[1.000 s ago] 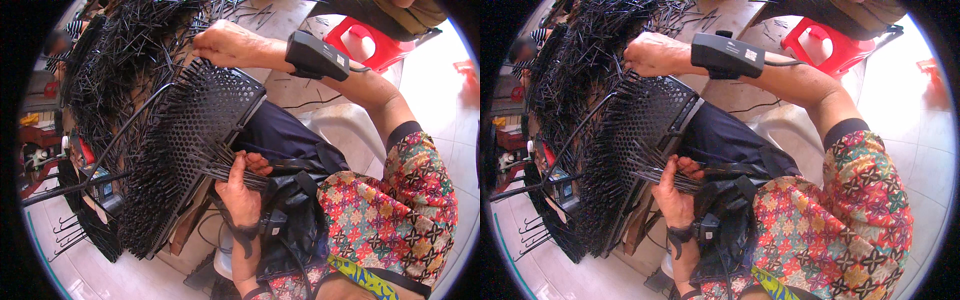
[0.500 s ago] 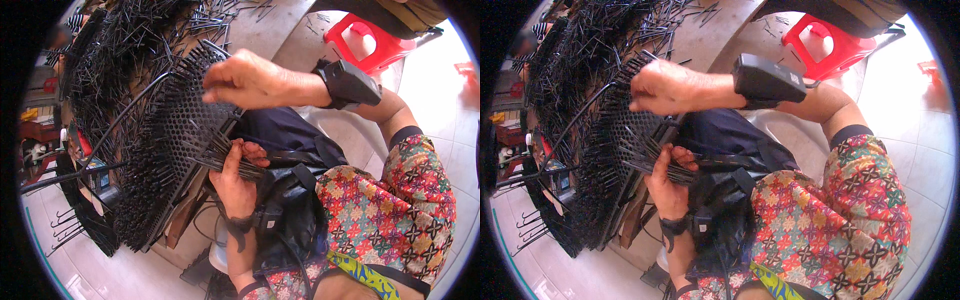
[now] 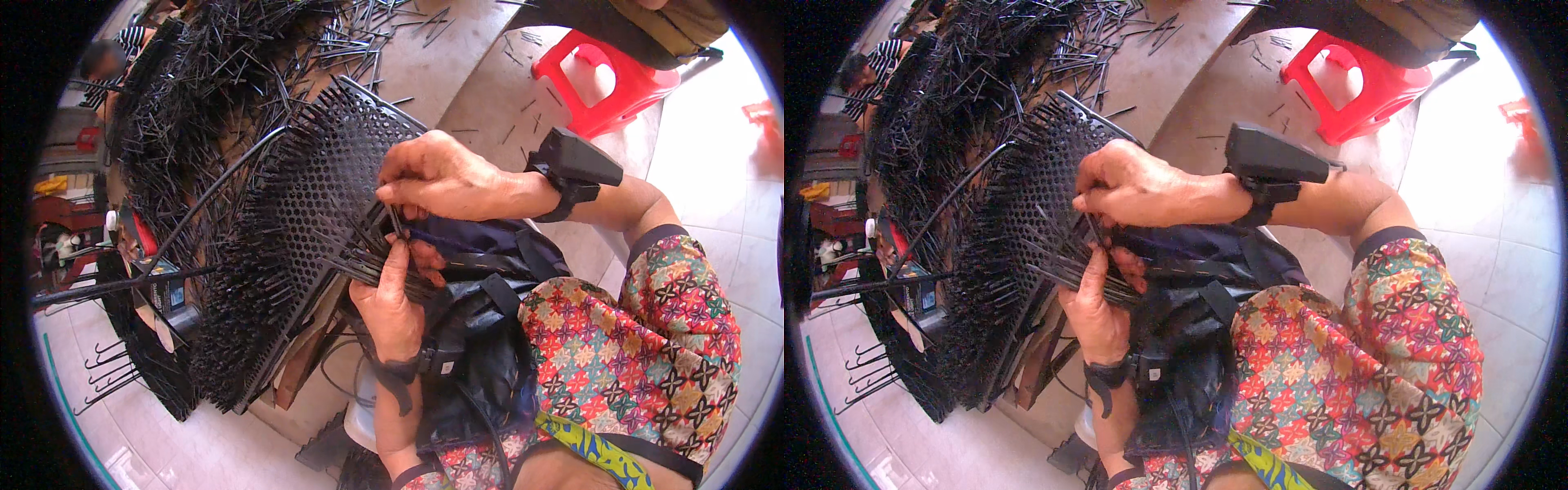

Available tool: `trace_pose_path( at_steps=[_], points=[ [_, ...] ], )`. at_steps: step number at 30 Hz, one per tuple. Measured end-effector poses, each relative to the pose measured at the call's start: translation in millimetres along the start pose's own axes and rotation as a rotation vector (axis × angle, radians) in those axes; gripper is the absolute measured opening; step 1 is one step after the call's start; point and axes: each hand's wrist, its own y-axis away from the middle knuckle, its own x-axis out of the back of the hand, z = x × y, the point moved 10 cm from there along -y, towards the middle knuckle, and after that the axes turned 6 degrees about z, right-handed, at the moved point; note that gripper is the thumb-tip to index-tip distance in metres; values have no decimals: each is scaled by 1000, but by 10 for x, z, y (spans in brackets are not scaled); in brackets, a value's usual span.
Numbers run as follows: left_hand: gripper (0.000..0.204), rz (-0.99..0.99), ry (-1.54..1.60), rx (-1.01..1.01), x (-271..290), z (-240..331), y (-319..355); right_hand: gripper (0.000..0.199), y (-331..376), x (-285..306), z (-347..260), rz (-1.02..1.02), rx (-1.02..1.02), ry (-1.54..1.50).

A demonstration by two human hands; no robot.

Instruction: The person inserts thin black metal rods into the holes of a perforated plastic hanger base. They repeatedly pick up rods from a pile on the table and insert them one by one into the base, occasionally adjusting the bundle in their hand.

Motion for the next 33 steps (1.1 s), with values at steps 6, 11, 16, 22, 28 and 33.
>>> trace_pose_path(
  at_steps=[6, 11, 16, 22, 28, 33],
  points=[
    [17, 3, 29, 21, 39, -80, -17, 15, -157, 440, -221, 208, 173, -223],
    [18, 22, 73, 77, 88, -142, -32, 13, -367, 754, -696, 473, 657, -1],
    [19, 17, 110, 75, 93, -125, -16, 13, -480, 648, -897, 591, 958, 333],
    [15, 23, 167, 67, 100, -137, -3, 14, -458, 463, -959, 523, 1130, 598],
    [14, 64, 167, 92, 126, -184, 0, 11, -547, 428, -938, 460, 1099, 591],
    [15, 50, 183, 121, 113, -214, -4, 21, -756, 121, -650, 261, 842, 1293]
  ],
)
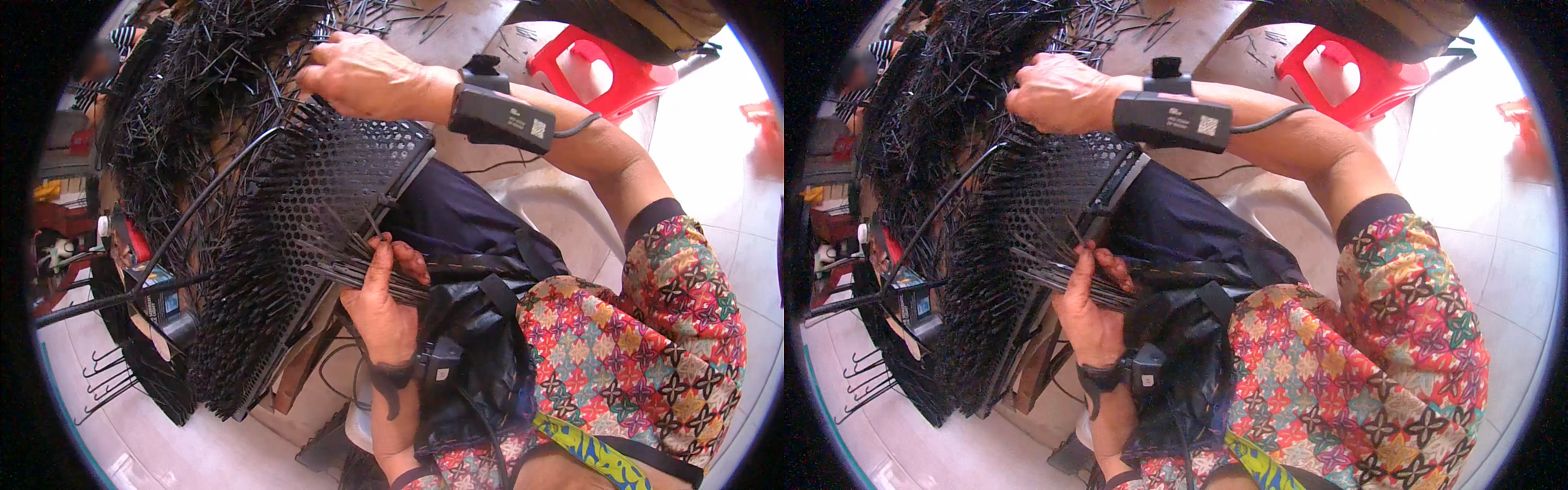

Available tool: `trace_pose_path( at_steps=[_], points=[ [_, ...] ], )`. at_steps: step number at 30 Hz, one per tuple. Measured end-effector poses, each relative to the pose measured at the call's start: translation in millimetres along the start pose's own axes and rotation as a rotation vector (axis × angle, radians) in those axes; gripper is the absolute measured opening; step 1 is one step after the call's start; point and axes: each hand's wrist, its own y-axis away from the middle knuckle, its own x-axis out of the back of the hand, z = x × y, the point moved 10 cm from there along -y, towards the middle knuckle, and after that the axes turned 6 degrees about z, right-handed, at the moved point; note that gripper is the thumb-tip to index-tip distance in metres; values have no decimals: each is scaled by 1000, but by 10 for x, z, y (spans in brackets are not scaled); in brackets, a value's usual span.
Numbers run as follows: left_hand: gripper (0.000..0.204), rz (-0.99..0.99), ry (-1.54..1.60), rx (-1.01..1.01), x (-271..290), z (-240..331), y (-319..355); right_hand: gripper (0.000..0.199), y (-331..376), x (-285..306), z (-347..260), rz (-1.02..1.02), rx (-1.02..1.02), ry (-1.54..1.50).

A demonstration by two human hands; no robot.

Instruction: The person inserts thin black metal rods into the holes of a perforated plastic hanger base. They repeatedly pick up rods from a pile on the table and insert them one by one into the base, occasionally adjusting the bundle in their hand.

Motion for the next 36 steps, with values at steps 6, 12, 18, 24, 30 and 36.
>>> trace_pose_path(
  at_steps=[6, 12, 18, 24, 30, 36],
  points=[
    [15, -38, -1, -10, -19, 44, -2, 17, 52, 137, -122, 91, 7, -13],
    [14, -62, 55, 21, -80, 101, -34, 24, 502, 475, -356, 223, -115, -560],
    [18, -123, 21, -36, -156, 139, -39, 18, 761, 128, -422, -94, -590, -1209],
    [22, -1, 44, 97, 68, -44, -140, 14, 510, 309, 73, 315, -537, -1046],
    [21, 30, 46, 25, 99, -48, -35, 14, 236, 587, 301, 687, -245, -621],
    [20, -12, 49, 20, 59, -44, -38, 14, 145, 454, 48, 539, -68, -412]
  ],
)
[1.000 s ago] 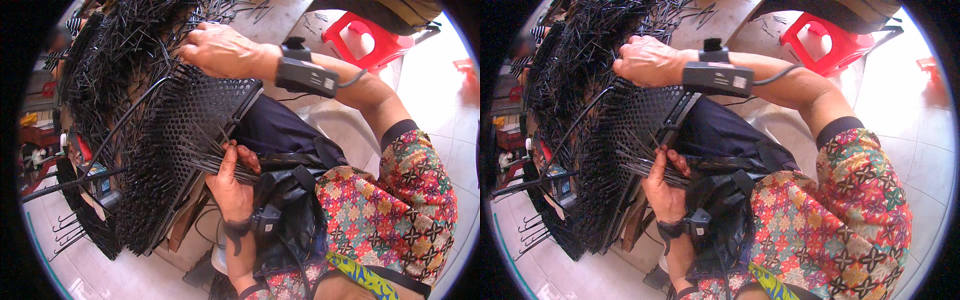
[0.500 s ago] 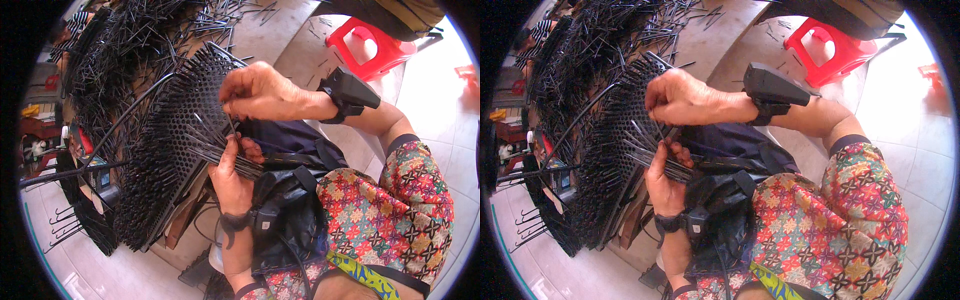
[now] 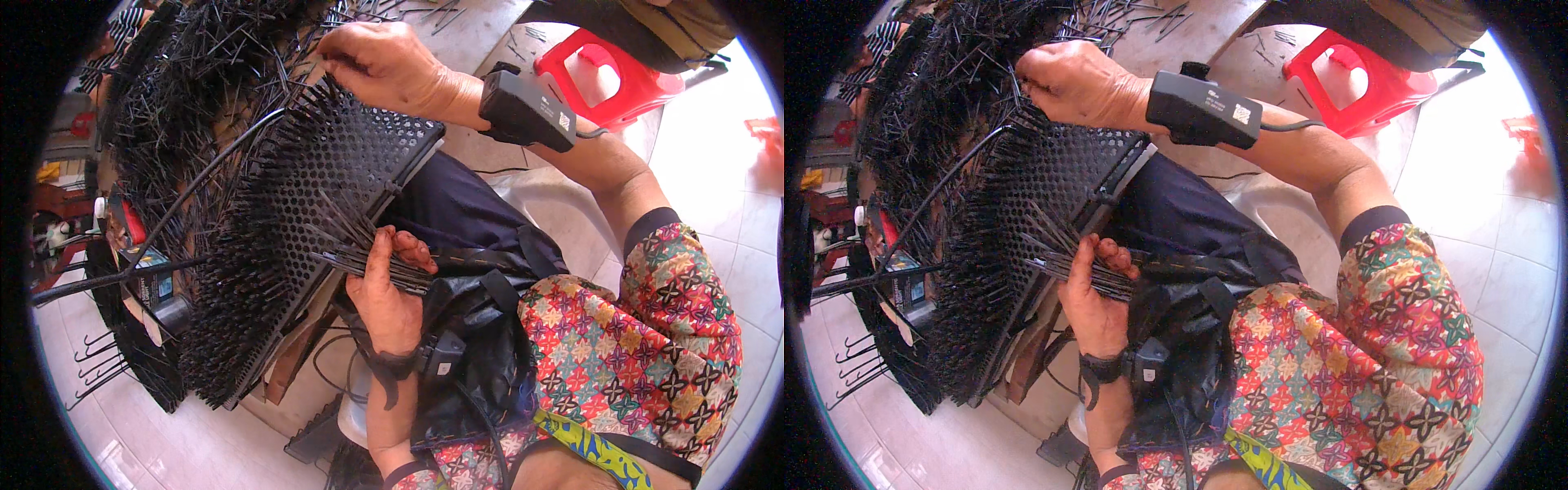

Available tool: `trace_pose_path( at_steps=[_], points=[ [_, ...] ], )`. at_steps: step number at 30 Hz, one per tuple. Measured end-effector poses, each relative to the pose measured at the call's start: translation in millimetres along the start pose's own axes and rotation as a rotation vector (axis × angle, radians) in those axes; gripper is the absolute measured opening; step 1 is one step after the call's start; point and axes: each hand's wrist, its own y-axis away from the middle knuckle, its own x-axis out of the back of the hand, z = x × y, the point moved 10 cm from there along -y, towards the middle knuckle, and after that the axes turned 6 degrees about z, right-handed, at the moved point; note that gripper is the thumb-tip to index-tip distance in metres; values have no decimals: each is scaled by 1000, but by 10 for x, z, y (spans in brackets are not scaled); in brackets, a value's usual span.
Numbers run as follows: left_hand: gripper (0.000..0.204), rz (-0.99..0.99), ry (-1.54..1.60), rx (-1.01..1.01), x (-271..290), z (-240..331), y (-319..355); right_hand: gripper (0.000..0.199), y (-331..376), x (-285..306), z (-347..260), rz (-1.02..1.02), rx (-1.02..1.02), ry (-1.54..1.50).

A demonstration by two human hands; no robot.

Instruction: The person inserts thin black metal rods into the holes of a perforated plastic hanger base. They repeatedly pick up rods from a pile on the table and insert them one by one into the base, occasionally adjusting the bundle in their hand.

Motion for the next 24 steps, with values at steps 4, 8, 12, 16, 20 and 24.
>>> trace_pose_path(
  at_steps=[4, 8, 12, 16, 20, 24],
  points=[
    [19, -9, -4, 14, 0, -30, 2, 12, 99, -341, -95, -331, 146, 226],
    [18, -32, 7, -3, -29, -1, 15, 23, 165, -341, -228, -372, 72, 168],
    [18, -13, -113, -64, -69, 70, 28, 31, 484, -284, -332, -494, -399, -332],
    [14, -111, -188, -133, -252, 145, 75, 21, 704, -238, -284, -500, -811, -630],
    [16, -44, -195, -105, -190, 119, 73, 12, 526, 32, 63, -213, -848, -572],
    [19, -67, -185, -67, -173, 63, 44, 10, 116, 298, 257, 88, -423, -299]
  ],
)
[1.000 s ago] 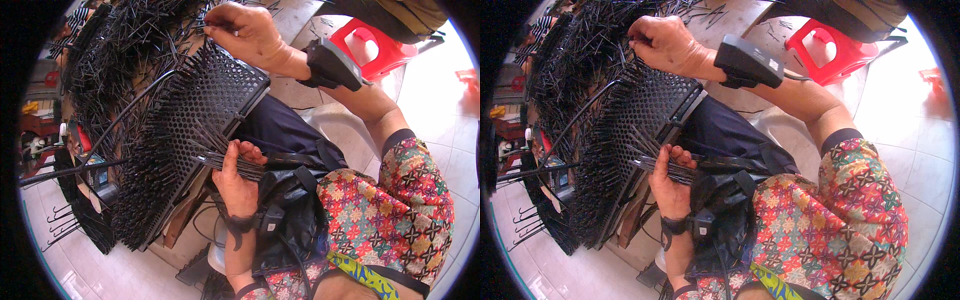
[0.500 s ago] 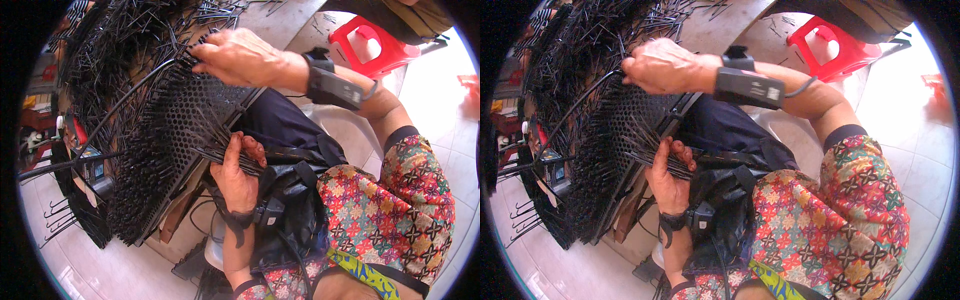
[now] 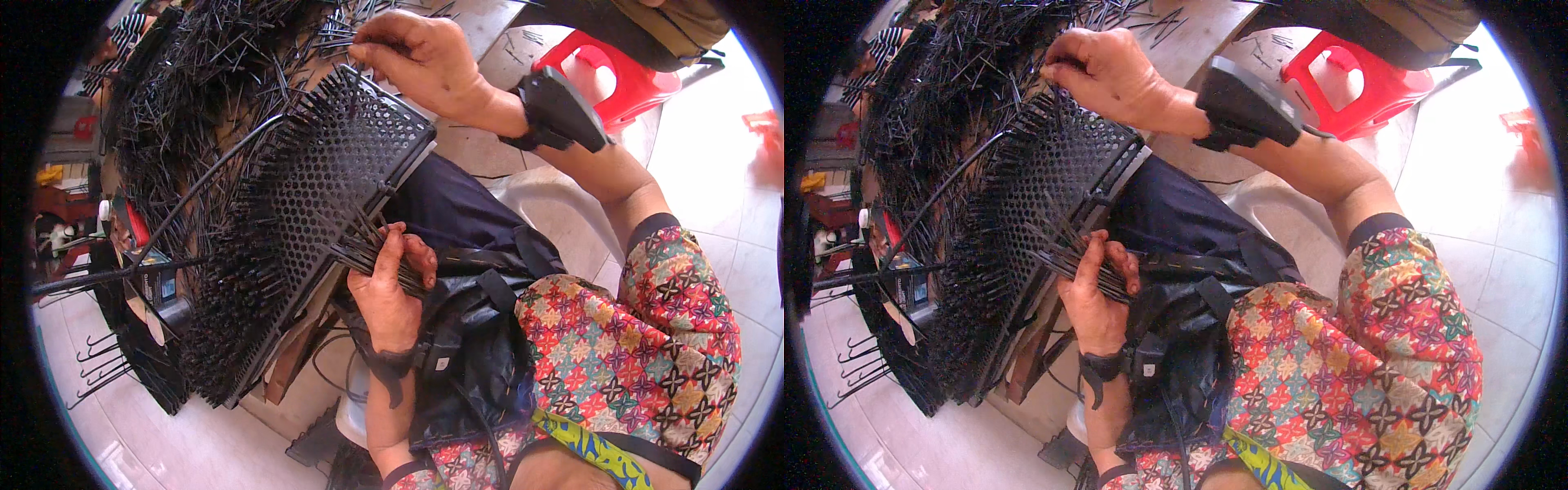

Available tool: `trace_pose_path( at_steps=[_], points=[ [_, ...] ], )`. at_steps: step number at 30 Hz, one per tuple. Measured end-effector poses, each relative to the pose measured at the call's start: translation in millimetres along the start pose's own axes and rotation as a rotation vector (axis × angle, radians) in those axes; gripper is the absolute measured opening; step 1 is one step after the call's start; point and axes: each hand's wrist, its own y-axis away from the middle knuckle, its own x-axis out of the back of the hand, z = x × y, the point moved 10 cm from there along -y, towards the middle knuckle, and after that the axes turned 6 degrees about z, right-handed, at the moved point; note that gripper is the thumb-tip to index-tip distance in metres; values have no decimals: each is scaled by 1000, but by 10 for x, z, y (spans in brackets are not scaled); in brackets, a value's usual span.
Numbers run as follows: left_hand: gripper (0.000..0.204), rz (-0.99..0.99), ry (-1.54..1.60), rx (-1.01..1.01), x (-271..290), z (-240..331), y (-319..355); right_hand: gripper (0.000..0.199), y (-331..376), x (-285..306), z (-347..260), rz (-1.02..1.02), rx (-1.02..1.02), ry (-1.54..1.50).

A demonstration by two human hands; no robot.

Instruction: The person inserts thin black metal rods into the holes of a perforated plastic hanger base. They repeatedly pick up rods from a pile on the table and insert them one by one into the base, occasionally adjusting the bundle in their hand.

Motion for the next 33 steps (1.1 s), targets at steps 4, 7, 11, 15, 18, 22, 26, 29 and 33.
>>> trace_pose_path(
  at_steps=[4, 7, 11, 15, 18, 22, 26, 29, 33],
  points=[
    [20, -32, 4, 4, -26, -12, -5, 13, -65, -76, -66, 47, 300, 213],
    [20, 4, -1, 18, 14, -16, 3, 14, -41, -188, -88, -5, 370, 243],
    [20, 0, -2, 28, 21, -33, 8, 15, -2, -383, -145, -122, 457, 319],
    [20, -42, 12, 37, -7, -42, 2, 16, 97, -705, -13, -420, 485, 703],
    [19, -44, 28, 17, -11, -33, 7, 24, 164, -801, 49, -564, 427, 850],
    [17, -83, 46, 30, -41, -12, 16, 30, 300, -610, -167, -516, 112, 315],
    [17, -187, 61, 46, -173, 15, 28, 23, 771, -600, -39, -649, -558, -257],
    [19, -125, 13, 40, -138, 28, 22, 13, 771, -480, 25, -539, -678, -322],
    [19, -70, 31, 78, -78, 8, -25, 10, 571, -278, 114, -358, -646, -250]
  ],
)
